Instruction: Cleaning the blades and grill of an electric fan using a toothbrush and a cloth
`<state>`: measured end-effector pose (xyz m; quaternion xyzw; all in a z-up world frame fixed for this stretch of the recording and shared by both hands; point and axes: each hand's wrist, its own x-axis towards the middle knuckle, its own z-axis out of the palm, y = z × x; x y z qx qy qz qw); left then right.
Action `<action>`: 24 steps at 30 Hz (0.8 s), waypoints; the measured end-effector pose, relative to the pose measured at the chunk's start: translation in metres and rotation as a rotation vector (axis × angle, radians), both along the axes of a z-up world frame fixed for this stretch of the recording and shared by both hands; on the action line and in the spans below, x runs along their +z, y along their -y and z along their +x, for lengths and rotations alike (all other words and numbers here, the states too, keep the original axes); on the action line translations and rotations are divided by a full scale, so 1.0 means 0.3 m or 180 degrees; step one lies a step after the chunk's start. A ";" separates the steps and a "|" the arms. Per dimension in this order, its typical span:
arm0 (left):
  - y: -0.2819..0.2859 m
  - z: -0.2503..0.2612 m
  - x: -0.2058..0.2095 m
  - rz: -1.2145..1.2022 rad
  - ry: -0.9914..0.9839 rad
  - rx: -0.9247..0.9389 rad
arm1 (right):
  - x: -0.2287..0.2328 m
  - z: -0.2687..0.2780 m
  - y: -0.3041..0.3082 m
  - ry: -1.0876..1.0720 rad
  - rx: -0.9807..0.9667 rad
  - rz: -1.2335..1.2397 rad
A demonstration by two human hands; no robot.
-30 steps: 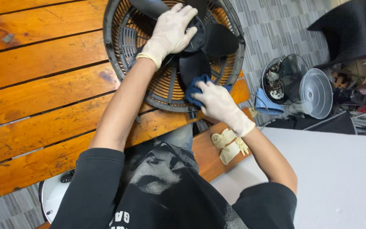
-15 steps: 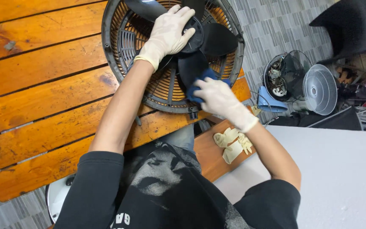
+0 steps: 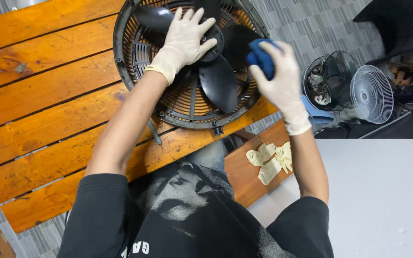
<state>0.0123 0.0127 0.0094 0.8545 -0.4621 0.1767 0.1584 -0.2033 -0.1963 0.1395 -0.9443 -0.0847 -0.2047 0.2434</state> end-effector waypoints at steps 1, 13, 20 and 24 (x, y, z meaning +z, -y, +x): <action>-0.003 -0.003 -0.002 0.0003 -0.0006 0.0011 | -0.051 0.013 -0.018 -0.0006 0.0011 0.0003; -0.032 -0.014 0.013 -0.0301 -0.0255 -0.0252 | -0.322 0.032 -0.226 -0.0222 0.1547 -0.1595; -0.009 -0.021 -0.017 -0.0380 -0.0261 -0.0081 | -0.312 0.086 -0.223 -0.0608 0.1580 -0.1319; -0.009 -0.016 -0.007 -0.0422 -0.0216 -0.0051 | -0.308 0.187 -0.277 0.0169 0.1292 -0.1472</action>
